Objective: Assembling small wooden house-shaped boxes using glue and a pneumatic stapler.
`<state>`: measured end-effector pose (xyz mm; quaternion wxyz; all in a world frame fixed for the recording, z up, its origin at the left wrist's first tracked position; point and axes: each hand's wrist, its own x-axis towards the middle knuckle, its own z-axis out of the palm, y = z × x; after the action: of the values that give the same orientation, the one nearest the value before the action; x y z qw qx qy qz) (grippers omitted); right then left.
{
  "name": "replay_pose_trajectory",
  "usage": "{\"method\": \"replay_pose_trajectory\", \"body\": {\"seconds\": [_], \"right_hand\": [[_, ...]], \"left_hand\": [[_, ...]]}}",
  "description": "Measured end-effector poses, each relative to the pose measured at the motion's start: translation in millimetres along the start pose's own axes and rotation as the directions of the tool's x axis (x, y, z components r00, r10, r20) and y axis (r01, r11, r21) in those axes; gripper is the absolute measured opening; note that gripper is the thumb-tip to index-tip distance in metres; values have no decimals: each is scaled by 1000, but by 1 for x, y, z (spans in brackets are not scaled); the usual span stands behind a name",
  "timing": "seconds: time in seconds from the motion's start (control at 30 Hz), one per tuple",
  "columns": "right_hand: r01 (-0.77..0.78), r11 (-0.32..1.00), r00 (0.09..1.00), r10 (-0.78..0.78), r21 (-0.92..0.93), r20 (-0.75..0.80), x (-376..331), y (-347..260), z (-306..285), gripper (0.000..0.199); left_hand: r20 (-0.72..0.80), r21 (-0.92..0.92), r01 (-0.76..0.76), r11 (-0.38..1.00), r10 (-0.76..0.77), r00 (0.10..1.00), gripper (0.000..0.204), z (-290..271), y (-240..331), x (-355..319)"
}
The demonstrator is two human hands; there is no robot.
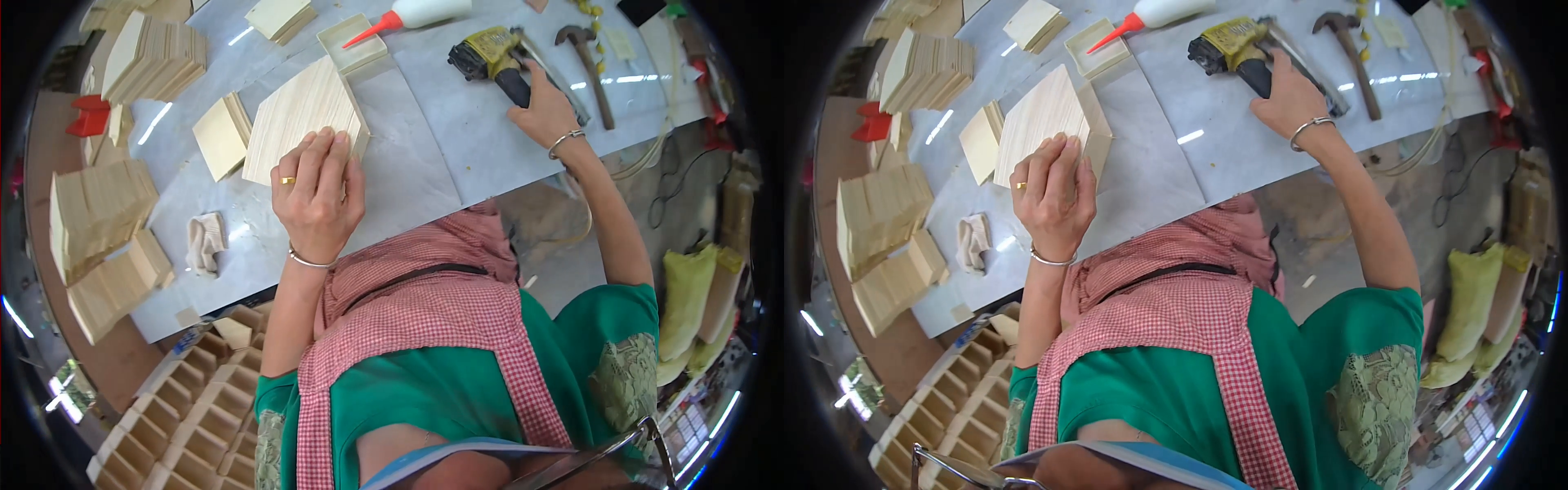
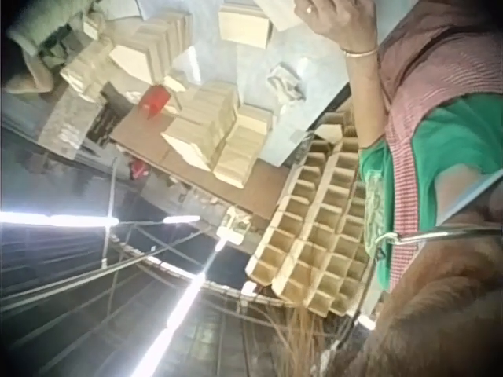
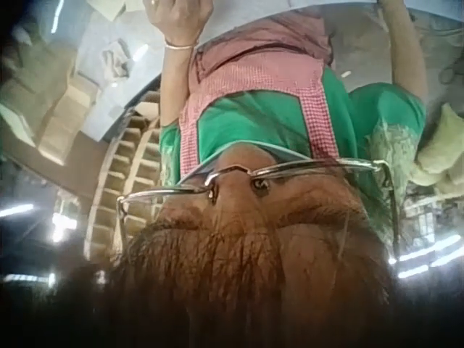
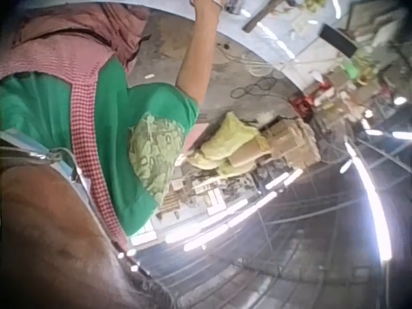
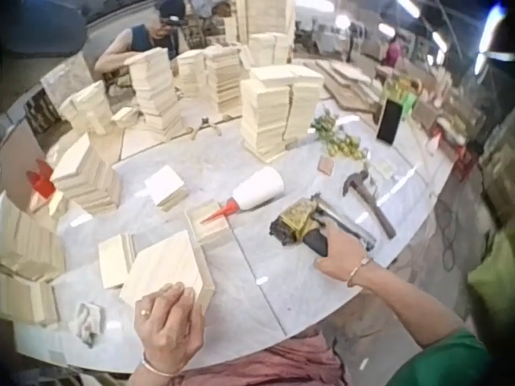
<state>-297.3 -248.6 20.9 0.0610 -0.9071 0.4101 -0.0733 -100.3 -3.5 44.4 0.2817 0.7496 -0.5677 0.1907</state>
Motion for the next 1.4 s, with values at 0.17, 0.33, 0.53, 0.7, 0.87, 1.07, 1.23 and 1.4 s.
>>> {"method": "replay_pose_trajectory", "body": {"seconds": [0.17,0.33,0.53,0.7,0.87,1.07,1.23,1.4], "right_hand": [[-109,946,922,-18,304,386,7,-39,-98,47],[-250,772,791,-186,585,583,-7,-110,-153,27],[-236,830,714,-204,505,670,-3,-133,-157,26],[-263,836,702,-176,481,690,-1,-141,-158,25],[-206,864,703,-197,460,684,-1,-144,-160,23],[-213,857,716,-189,468,672,-2,-146,-164,21],[-208,863,708,-192,460,680,0,-149,-164,22],[-215,866,700,-185,451,689,1,-151,-164,22]], "left_hand": [[-49,-32,38,999,-39,998,30,-1,-4,-6],[-66,-65,50,997,-54,996,30,0,-5,-7],[-88,-118,47,992,-58,994,29,2,-3,-7],[-92,-125,41,991,-53,994,28,2,-3,-7],[-91,-133,43,990,-56,994,28,2,-5,-8],[-70,-178,53,983,-66,995,29,-2,-6,-8],[-70,-181,51,982,-65,995,29,-2,-6,-8],[-38,-228,69,971,-80,996,30,-7,-7,-7]]}}
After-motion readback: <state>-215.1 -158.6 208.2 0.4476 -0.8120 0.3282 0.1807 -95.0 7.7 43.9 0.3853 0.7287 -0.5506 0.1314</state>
